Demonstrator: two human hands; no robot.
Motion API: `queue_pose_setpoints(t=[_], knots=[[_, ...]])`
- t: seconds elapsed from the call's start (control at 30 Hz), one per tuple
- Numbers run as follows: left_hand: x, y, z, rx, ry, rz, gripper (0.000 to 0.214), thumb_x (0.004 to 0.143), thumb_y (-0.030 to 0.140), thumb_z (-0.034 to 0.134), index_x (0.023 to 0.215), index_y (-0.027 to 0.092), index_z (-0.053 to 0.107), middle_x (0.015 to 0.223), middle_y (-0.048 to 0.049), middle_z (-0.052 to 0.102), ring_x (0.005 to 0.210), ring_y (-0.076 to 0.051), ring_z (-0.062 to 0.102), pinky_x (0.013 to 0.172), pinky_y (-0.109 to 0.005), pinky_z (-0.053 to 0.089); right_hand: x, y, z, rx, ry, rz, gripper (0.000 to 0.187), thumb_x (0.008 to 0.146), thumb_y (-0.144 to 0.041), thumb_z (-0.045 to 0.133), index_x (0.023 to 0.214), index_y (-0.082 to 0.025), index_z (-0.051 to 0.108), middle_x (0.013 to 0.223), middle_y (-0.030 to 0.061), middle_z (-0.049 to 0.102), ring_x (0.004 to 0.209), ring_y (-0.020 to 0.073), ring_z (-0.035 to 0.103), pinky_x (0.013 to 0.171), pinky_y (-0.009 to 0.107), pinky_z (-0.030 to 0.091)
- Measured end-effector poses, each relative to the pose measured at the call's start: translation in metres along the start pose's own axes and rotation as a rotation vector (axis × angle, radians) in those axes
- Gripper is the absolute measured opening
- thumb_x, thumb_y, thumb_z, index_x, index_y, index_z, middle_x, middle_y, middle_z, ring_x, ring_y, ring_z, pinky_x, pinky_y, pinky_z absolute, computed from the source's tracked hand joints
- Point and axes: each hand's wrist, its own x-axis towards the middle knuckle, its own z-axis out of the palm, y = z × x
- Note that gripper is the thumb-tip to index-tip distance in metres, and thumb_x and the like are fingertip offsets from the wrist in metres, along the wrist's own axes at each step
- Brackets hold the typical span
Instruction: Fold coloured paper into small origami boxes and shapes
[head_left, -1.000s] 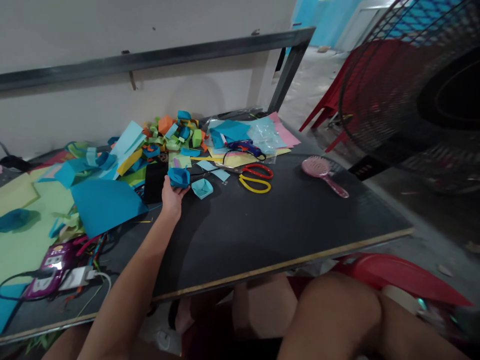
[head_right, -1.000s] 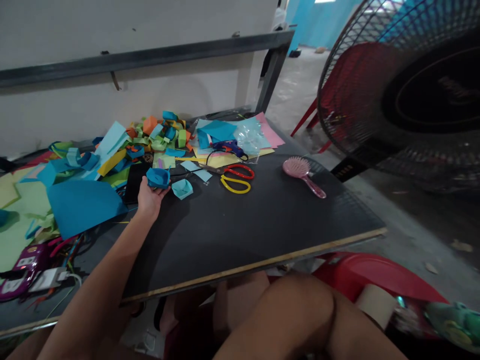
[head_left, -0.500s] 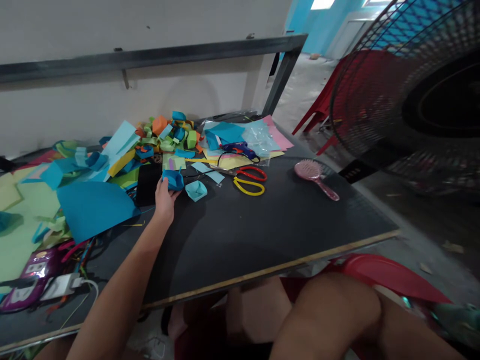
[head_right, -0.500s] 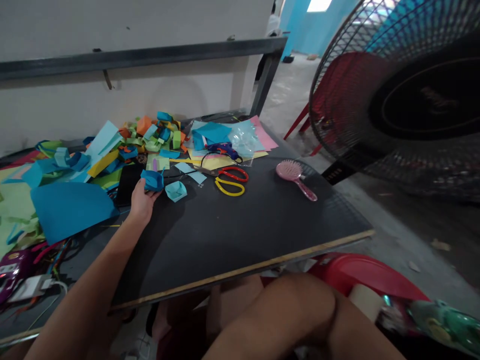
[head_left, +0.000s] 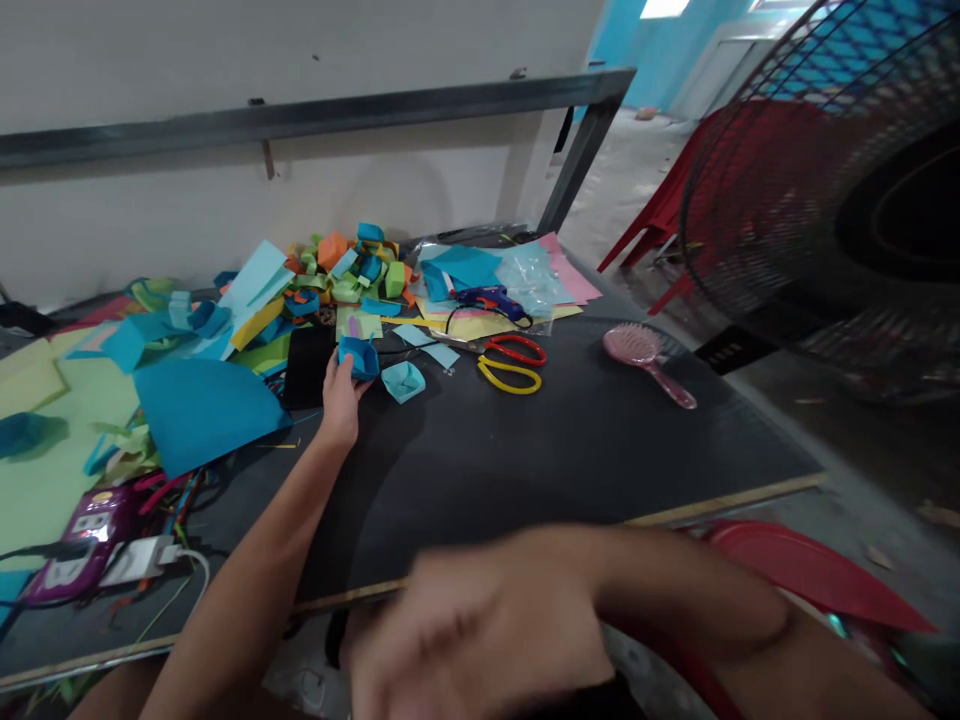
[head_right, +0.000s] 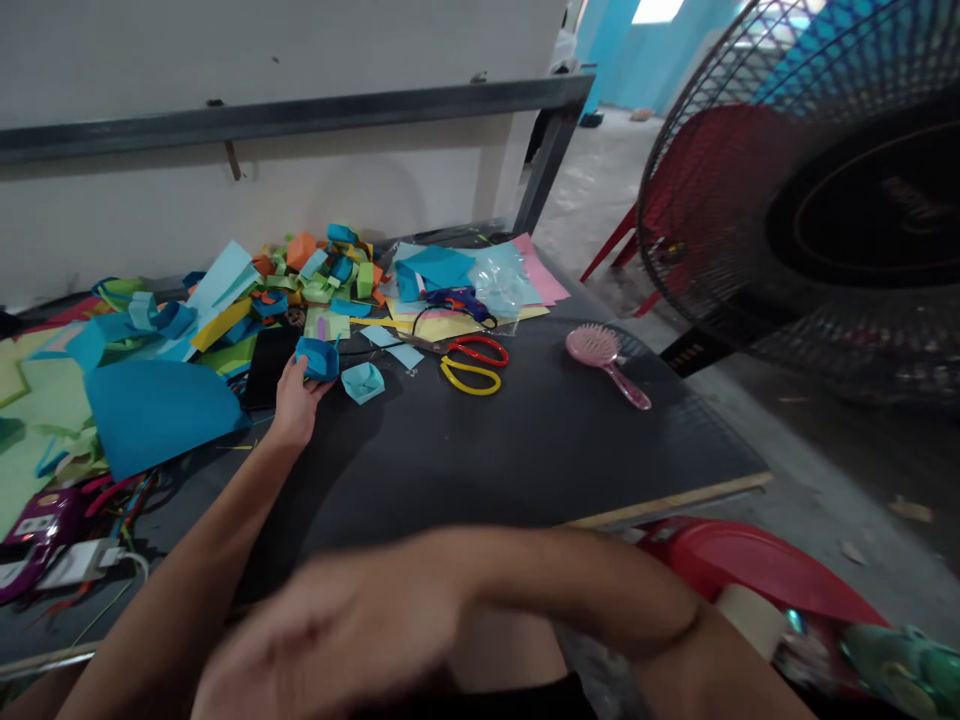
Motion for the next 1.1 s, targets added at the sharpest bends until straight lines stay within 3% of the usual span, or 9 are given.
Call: queue_pose_setpoints(t=[0.03,0.1,0.17,0.23,0.4,0.63,0.83,0.97,1.1], knots=[[0.000,0.000,0.000,0.007,0.011,0.000,0.029,0.090,0.024,0.059,0.118,0.023,0.065,0.117,-0.0073,0.070,0.105,-0.020,0.069,0.091,-0.034,0.058,0.004,-0.004,-0.023,-0.185,0.142,-0.067,0.027,0.083,-0.045,0.064,0.100,-0.025,0.070,0.089,-0.0003,0.071,0.082,0.0151,0.067,0.070,0.025,0.054],[0.000,-0.001,0.001,0.023,0.028,0.006,0.030,0.090,0.025,0.059,0.119,0.024,0.066,0.116,-0.0066,0.071,0.107,-0.020,0.068,0.091,-0.032,0.058,0.012,-0.010,-0.078,-0.642,0.631,-0.130,0.023,0.089,-0.041,0.058,0.093,-0.021,0.069,0.094,0.0040,0.071,0.090,0.0171,0.064,0.082,0.030,0.051],[-0.001,-0.003,0.001,0.053,0.031,0.020,0.030,0.089,0.026,0.060,0.119,0.024,0.067,0.118,-0.0060,0.070,0.109,-0.020,0.067,0.090,-0.031,0.058,0.021,-0.011,-0.133,-0.974,1.082,0.037,0.022,0.093,-0.030,0.053,0.100,-0.018,0.070,0.108,0.0113,0.069,0.102,0.0225,0.063,0.091,0.036,0.048],[-0.001,-0.004,0.000,0.086,0.025,0.041,0.030,0.088,0.026,0.062,0.118,0.026,0.068,0.123,-0.0054,0.068,0.111,-0.021,0.067,0.089,-0.030,0.058,0.027,-0.009,-0.179,-1.213,1.224,0.296,0.026,0.091,-0.029,0.059,0.106,-0.012,0.070,0.116,0.0197,0.067,0.112,0.0300,0.060,0.093,0.039,0.047],[-0.003,-0.008,-0.002,0.088,0.005,0.076,0.027,0.087,0.024,0.066,0.113,0.025,0.070,0.120,-0.0055,0.070,0.111,-0.022,0.067,0.089,-0.030,0.057,0.045,-0.008,-0.227,-1.413,1.120,0.696,0.044,0.085,-0.043,0.070,0.107,-0.005,0.070,0.113,0.0267,0.067,0.112,0.0394,0.061,0.089,0.046,0.051],[-0.005,-0.009,0.000,0.098,0.019,0.070,0.027,0.088,0.023,0.066,0.114,0.025,0.070,0.115,-0.0054,0.071,0.109,-0.023,0.067,0.094,-0.034,0.055,0.056,-0.022,-0.238,-1.431,1.142,0.710,0.029,0.081,-0.020,0.068,0.107,-0.007,0.069,0.116,0.0247,0.066,0.108,0.0385,0.063,0.088,0.045,0.052],[-0.006,-0.006,-0.001,0.090,0.031,0.047,0.028,0.088,0.023,0.066,0.115,0.025,0.069,0.117,-0.0057,0.070,0.118,-0.025,0.063,0.104,-0.037,0.049,0.029,-0.037,-0.244,-1.044,1.469,0.217,0.014,0.085,-0.024,0.058,0.081,-0.013,0.067,0.081,0.0128,0.069,0.091,0.0288,0.068,0.081,0.038,0.054],[-0.004,-0.005,-0.001,0.097,0.087,0.049,0.026,0.089,0.022,0.065,0.114,0.025,0.068,0.129,-0.0063,0.066,0.127,-0.025,0.058,0.111,-0.037,0.044,0.013,-0.028,-0.230,-0.327,1.465,-0.227,0.011,0.089,-0.024,0.056,0.086,-0.016,0.064,0.076,0.0049,0.069,0.075,0.0183,0.070,0.068,0.029,0.056],[-0.003,-0.007,-0.002,0.081,0.045,0.067,0.028,0.086,0.017,0.066,0.114,0.024,0.067,0.126,-0.0073,0.067,0.124,-0.025,0.060,0.106,-0.038,0.048,0.000,0.000,-0.211,0.025,1.410,-0.383,0.002,0.083,-0.016,0.064,0.082,-0.017,0.063,0.080,0.0039,0.071,0.072,0.0145,0.071,0.066,0.024,0.057]])
